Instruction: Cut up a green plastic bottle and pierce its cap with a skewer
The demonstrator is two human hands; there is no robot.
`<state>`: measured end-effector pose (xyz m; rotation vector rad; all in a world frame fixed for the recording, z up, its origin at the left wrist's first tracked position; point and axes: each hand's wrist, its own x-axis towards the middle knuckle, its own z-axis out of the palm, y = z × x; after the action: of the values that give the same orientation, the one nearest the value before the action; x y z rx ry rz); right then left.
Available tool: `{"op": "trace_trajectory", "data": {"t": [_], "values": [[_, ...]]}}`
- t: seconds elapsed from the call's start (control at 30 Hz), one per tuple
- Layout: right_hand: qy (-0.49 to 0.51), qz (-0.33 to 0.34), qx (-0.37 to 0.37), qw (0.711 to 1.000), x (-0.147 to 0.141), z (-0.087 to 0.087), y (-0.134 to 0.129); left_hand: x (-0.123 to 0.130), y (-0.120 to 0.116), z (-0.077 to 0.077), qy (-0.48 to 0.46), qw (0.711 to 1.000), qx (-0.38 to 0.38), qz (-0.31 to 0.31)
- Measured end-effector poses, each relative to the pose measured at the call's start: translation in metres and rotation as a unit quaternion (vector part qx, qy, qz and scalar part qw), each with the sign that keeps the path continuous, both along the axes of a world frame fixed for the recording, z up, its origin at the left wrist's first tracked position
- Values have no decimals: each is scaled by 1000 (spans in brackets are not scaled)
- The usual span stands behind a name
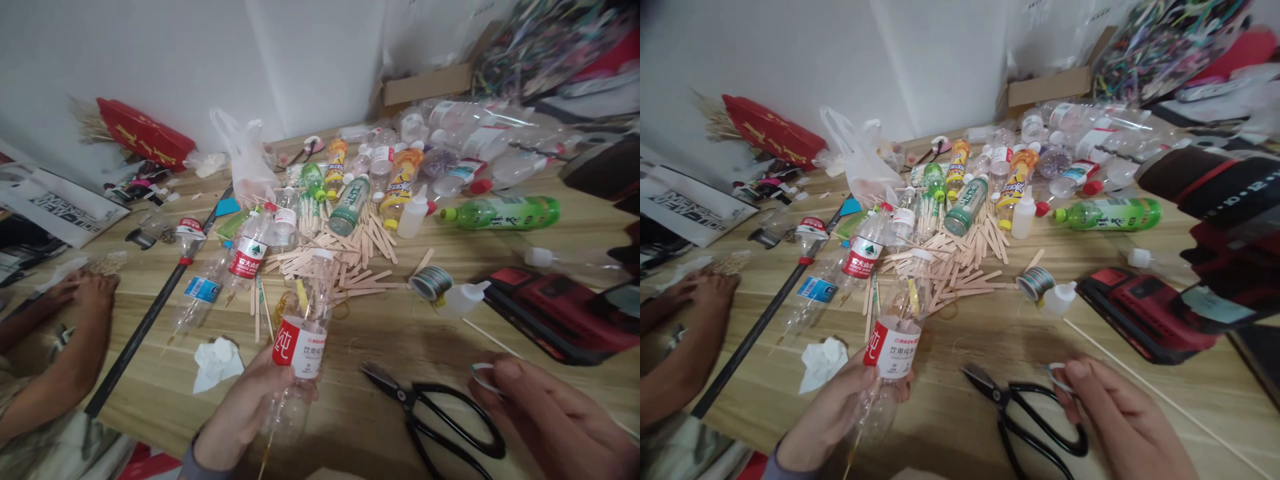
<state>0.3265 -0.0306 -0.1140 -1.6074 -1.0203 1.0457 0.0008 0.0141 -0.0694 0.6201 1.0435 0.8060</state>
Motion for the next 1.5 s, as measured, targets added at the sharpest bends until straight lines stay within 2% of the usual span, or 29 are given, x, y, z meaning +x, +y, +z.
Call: {"op": "trace_trajectory", "data": {"t": [0.13, 0.3, 0.47, 0.63, 0.77, 0.9, 1.07, 1.23, 1.33, 1.43, 1.5], "values": [[-17, 165, -11, 986, -19, 15, 8, 3, -3, -2, 6, 999, 7, -39], [-84, 246, 45, 965, -39, 30, 12, 9, -5, 2, -13, 998, 12, -65], [-131, 235, 148, 952, -52, 41, 15, 12, -6, 2, -32, 997, 2, -74], [-154, 243, 166, 943, -54, 48, 16, 10, -6, 3, -20, 997, 4, -73], [-175, 237, 110, 949, -35, 43, 11, 2, -4, 3, 17, 1000, -5, -17], [-224, 165, 98, 956, -1, 32, 7, -9, -1, 3, 39, 997, -31, 62], [-279, 145, 135, 940, 32, 17, 8, -12, -4, 6, 19, 998, -17, 63], [-304, 132, 181, 926, 28, 19, 11, -9, -5, 6, 26, 998, -12, 53], [-355, 144, 235, 893, 9, 25, 16, -10, -5, 5, 43, 999, 2, 29], [-429, 144, 327, 830, -16, 29, 22, -7, -6, 6, 52, 998, 15, -18], [-445, 153, 377, 798, -31, 33, 27, -2, -7, 8, 52, 998, 14, -44]]}}
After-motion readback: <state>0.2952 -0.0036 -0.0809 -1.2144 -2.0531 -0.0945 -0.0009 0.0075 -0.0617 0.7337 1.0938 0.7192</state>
